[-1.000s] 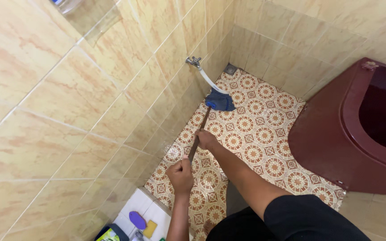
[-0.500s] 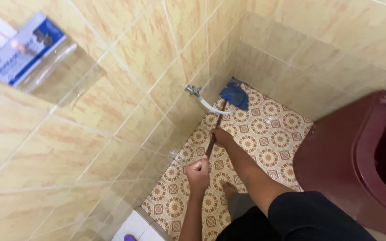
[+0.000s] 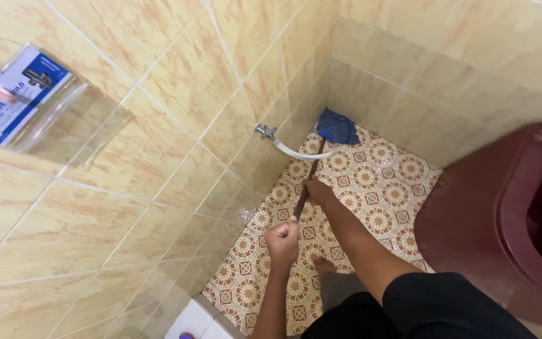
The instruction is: The person cleans a tiled bathroom floor by hand using a long-handled brush with blue bristles, scrubbing around the base of a water tank and near a drain.
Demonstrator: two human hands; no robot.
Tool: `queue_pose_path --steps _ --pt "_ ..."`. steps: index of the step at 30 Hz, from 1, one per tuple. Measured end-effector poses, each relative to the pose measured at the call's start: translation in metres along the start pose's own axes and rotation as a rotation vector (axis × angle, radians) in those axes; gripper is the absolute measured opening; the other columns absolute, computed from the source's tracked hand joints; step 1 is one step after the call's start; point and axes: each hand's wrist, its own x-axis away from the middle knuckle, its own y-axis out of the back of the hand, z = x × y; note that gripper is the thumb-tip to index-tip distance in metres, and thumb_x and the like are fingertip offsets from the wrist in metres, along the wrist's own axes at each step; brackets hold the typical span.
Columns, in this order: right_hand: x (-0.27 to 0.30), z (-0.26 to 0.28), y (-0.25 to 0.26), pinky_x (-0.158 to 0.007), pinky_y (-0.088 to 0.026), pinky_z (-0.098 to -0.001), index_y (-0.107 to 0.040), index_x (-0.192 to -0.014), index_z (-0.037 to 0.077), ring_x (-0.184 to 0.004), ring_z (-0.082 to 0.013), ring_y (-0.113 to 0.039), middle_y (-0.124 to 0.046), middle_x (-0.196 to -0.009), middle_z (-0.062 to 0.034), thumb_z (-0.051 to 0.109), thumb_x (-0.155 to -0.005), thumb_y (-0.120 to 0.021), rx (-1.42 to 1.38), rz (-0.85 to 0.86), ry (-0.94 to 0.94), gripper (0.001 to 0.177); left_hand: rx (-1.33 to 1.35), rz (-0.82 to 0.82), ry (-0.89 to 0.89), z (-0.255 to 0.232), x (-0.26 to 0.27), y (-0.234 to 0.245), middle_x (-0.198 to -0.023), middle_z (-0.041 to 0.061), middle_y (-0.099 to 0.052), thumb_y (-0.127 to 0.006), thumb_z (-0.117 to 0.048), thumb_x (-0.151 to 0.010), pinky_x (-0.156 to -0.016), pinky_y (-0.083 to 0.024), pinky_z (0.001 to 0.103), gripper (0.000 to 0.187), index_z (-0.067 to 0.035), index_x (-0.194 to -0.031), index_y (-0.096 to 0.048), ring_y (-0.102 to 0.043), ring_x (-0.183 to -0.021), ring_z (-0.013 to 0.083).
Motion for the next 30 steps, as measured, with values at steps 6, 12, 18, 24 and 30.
queue_pose_path --steps 6,12,18,24,30 --pt "0.055 0.026 -0.019 -0.092 -0.053 -0.049 -0.066 -0.11 0.016 -0.118 -0.0422 -0.059 -0.067 -0.111 -0.0166 0.022 -0.083 -0.075 0.074 -0.14 0.079 0.029 -0.001 0.033 -0.024 -0.009 0.026 0.051 -0.049 -0.001 -0.056 -0.064 -0.015 -0.097 -0.039 -0.035 0.026 0.045 -0.006 -0.053 -0.058 -0.053 -0.042 0.0055" --pt "0.148 0.052 -0.055 -0.092 -0.057 -0.049 -0.066 -0.118 0.019 -0.112 -0.0388 -0.067 -0.062 -0.122 -0.0176 0.026 -0.089 -0.069 0.111 0.014 -0.238 0.03 0.166 0.076 0.09 0.008 0.093 0.098 -0.051 -0.003 -0.049 -0.067 -0.02 -0.1 -0.043 -0.026 0.024 0.051 -0.006 -0.053 -0.052 -0.038 -0.045 0.0038" --pt "0.238 0.071 -0.085 -0.093 -0.057 -0.0474 -0.069 -0.115 0.018 -0.114 -0.0331 -0.067 -0.069 -0.12 -0.0148 0.028 -0.085 -0.072 0.118 0.012 -0.302 0.032 0.066 0.178 0.115 -0.008 0.157 0.135 -0.05 -0.002 -0.05 -0.065 -0.019 -0.1 -0.043 -0.026 0.025 0.048 -0.006 -0.054 -0.056 -0.038 -0.044 0.0046" --pt "0.287 0.089 -0.075 -0.095 -0.056 -0.0467 -0.07 -0.117 0.02 -0.114 -0.0328 -0.068 -0.072 -0.118 -0.0123 0.027 -0.087 -0.071 0.057 0.046 -0.45 0.031 0.249 0.308 0.065 -0.023 0.167 0.143 -0.056 0.0 -0.055 -0.064 -0.014 -0.1 -0.044 -0.029 0.025 0.045 -0.006 -0.057 -0.056 -0.041 -0.046 0.0048" --pt "0.307 0.051 -0.066 -0.095 -0.057 -0.0456 -0.071 -0.118 0.019 -0.114 -0.0316 -0.07 -0.074 -0.118 -0.0126 0.027 -0.09 -0.067 0.057 0.041 -0.53 0.029 0.151 0.36 0.107 -0.023 0.169 0.109 -0.052 0.0 -0.054 -0.063 -0.013 -0.1 -0.041 -0.027 0.025 0.047 -0.006 -0.054 -0.055 -0.04 -0.043 0.0055"
